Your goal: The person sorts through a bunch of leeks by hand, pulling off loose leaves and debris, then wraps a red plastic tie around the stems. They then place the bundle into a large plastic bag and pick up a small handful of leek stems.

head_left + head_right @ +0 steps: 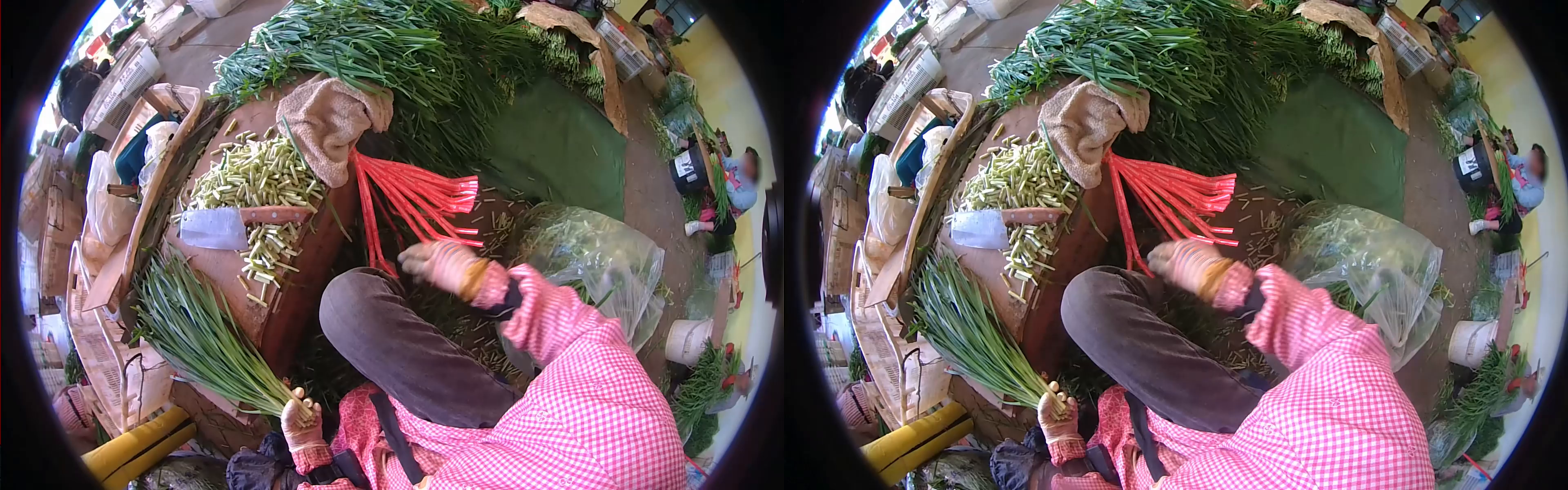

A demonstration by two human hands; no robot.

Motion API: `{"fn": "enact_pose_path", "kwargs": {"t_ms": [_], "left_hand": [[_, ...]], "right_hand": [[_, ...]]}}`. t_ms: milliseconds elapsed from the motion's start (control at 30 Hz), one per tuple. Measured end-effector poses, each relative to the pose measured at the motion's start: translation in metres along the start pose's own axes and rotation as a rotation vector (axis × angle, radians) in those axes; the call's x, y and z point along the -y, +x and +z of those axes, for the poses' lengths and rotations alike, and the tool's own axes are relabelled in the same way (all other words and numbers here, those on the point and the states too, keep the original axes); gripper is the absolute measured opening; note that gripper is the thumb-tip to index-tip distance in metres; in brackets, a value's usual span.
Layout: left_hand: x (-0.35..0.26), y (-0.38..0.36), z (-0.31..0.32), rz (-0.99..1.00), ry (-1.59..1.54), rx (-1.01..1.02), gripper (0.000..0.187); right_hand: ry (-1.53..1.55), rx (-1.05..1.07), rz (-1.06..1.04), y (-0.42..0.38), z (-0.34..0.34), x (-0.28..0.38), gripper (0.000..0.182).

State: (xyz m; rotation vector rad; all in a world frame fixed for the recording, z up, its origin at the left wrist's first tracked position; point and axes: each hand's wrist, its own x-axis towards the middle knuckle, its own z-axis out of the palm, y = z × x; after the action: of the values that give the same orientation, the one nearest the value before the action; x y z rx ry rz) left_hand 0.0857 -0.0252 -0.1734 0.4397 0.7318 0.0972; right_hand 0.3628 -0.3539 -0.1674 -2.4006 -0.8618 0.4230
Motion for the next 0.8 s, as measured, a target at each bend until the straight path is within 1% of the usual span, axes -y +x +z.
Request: {"fn": "enact_pose_path", "kwargs": {"t_ms": [33,100,133,233,267,367,400,433,500,533,600,700,733,800], "left_hand": [[-0.002,0.001,-0.002,-0.008,0.0,-0.005,0.047],[-0.002,0.002,-0.011,-0.023,-0.009,-0.018,0.046],[-0.002,0.001,-0.013,-0.01,-0.018,-0.068,0.047],[0.0,-0.001,-0.002,0.014,-0.01,-0.021,0.046],[0.0,0.0,-0.004,0.009,-0.013,-0.024,0.046],[0.0,0.001,-0.009,0.001,-0.032,-0.028,0.045],[-0.001,0.0,-0.003,-0.007,-0.037,-0.027,0.045],[0.0,-0.001,0.001,-0.018,-0.042,-0.022,0.045],[0.0,-0.001,-0.003,-0.004,-0.034,-0.013,0.043],[0.001,0.0,-0.006,-0.001,-0.034,0.0,0.042],[0.0,0.002,-0.011,-0.007,-0.037,0.009,0.039],[-0.001,0.002,-0.011,-0.017,-0.07,0.029,0.041],[0.0,0.001,-0.01,-0.014,-0.083,0.033,0.041],[0.0,0.001,-0.007,-0.015,-0.102,0.041,0.042]], "right_hand": [[0.203,0.101,0.271,0.012,0.022,0.005,0.043],[0.317,0.008,0.617,0.033,0.049,0.003,0.051],[0.477,-0.048,0.631,0.042,0.053,0.004,0.054],[0.968,-0.163,0.8,0.072,0.093,-0.01,0.049],[1.052,-0.287,0.759,0.076,0.102,-0.009,0.042],[0.774,-0.23,0.735,0.073,0.098,-0.016,0.045],[0.871,-0.245,0.784,0.062,0.063,0.007,0.038],[0.979,-0.265,0.697,0.053,0.064,-0.004,0.032],[1.319,-0.165,0.642,0.035,0.056,-0.015,0.031],[1.353,-0.089,0.643,0.024,0.046,-0.017,0.032],[1.419,0.067,0.639,0.005,0.011,0.001,0.035],[1.281,-0.008,0.496,-0.005,0.0,0.002,0.04],[1.315,-0.051,0.509,-0.01,-0.005,0.005,0.037],[1.248,-0.018,0.591,-0.016,-0.004,-0.006,0.036]]}}
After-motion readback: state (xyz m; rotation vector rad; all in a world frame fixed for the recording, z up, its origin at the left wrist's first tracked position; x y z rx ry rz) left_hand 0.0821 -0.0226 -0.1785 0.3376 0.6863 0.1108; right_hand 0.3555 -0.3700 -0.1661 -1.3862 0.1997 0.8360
